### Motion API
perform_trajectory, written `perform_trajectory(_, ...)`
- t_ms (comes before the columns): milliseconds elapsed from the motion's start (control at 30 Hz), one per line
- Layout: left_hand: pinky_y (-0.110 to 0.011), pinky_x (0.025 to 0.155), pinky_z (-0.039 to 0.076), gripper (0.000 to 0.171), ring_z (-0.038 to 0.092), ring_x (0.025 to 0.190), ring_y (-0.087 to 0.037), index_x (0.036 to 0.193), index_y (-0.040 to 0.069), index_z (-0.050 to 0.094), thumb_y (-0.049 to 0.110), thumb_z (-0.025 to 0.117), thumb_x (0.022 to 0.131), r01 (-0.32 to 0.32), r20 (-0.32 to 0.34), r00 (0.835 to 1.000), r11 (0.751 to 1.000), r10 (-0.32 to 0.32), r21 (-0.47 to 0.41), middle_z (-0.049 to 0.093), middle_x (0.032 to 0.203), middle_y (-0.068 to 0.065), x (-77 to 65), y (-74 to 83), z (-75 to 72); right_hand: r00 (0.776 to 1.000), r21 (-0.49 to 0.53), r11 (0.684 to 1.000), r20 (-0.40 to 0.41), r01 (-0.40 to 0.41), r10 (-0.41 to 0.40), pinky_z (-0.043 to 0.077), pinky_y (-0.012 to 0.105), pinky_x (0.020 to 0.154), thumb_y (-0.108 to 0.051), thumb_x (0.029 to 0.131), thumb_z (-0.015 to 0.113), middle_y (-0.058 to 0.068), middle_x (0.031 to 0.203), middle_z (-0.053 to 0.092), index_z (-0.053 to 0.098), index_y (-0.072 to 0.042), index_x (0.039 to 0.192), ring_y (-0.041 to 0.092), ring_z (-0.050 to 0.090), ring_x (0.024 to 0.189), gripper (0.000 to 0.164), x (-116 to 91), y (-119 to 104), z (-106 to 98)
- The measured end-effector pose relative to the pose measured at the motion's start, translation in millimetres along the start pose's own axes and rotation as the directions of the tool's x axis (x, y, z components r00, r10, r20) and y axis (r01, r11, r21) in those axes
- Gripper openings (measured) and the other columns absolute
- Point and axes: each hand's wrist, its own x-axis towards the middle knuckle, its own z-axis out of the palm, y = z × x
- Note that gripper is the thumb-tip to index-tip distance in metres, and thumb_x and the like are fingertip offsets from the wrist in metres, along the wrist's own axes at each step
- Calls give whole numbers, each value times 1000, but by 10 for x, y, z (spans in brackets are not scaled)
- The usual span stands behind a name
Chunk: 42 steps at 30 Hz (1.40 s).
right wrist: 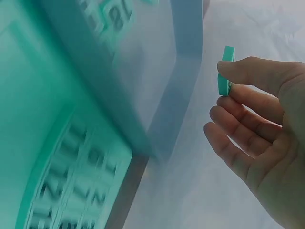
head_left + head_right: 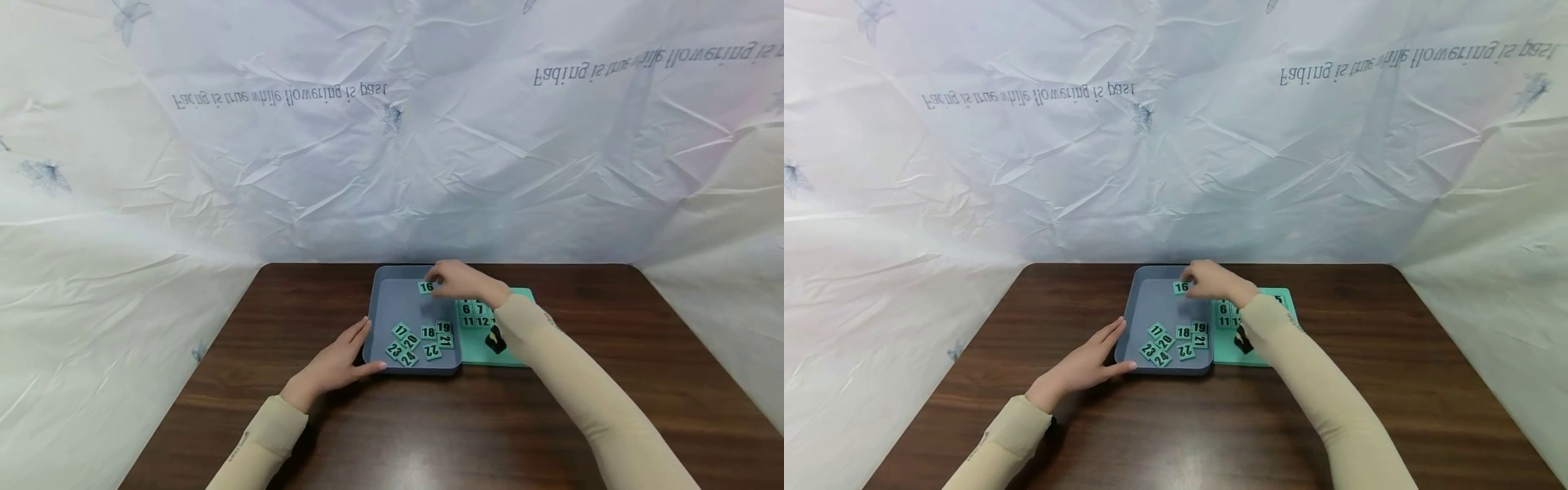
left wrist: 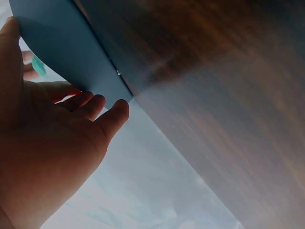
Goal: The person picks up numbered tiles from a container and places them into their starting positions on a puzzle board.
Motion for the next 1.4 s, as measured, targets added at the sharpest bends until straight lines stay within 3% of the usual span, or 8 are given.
perform_trajectory(267,-51,114,34,102,23,151,-28,163,12,19,73,56,90,4,-4,1000,1000,-4,-1,12,169,-3,-11,-25,21,995,29,998,-90,-48,50,54,48,88,-13,96,70,18,122,62,64,4,129,32,64,107,38,-442,307,-106)
perform_trajectory(433,-51,114,34,101,23,151,-29,163,12,18,71,56,91,1,1,1000,1000,-1,-2,12,169,-4,-5,-2,7,990,3,996,-105,-90,90,52,51,90,-14,97,69,20,124,61,64,4,128,38,61,112,37,-681,430,-74)
perform_trajectory(633,-52,114,35,101,23,151,-29,163,11,18,71,56,91,-2,0,1000,1000,2,-4,12,169,-4,4,14,-4,992,32,996,-98,-82,85,54,48,84,-12,95,70,18,117,63,65,6,127,37,63,105,37,-893,520,51)
perform_trajectory(1067,-51,114,34,101,23,151,-29,163,12,18,72,56,90,1,0,1000,1000,-1,6,13,169,-4,3,2,11,996,36,996,-34,-80,82,54,47,83,-15,93,74,15,116,66,68,5,123,30,64,101,36,-1052,556,369)
perform_trajectory(1400,-51,114,34,100,23,151,-28,163,11,18,70,56,91,2,-3,1000,1000,-2,11,13,169,-5,-2,2,5,995,-7,996,-54,-83,83,54,43,81,-15,91,76,12,112,66,70,2,120,26,64,97,34,-1054,505,491)
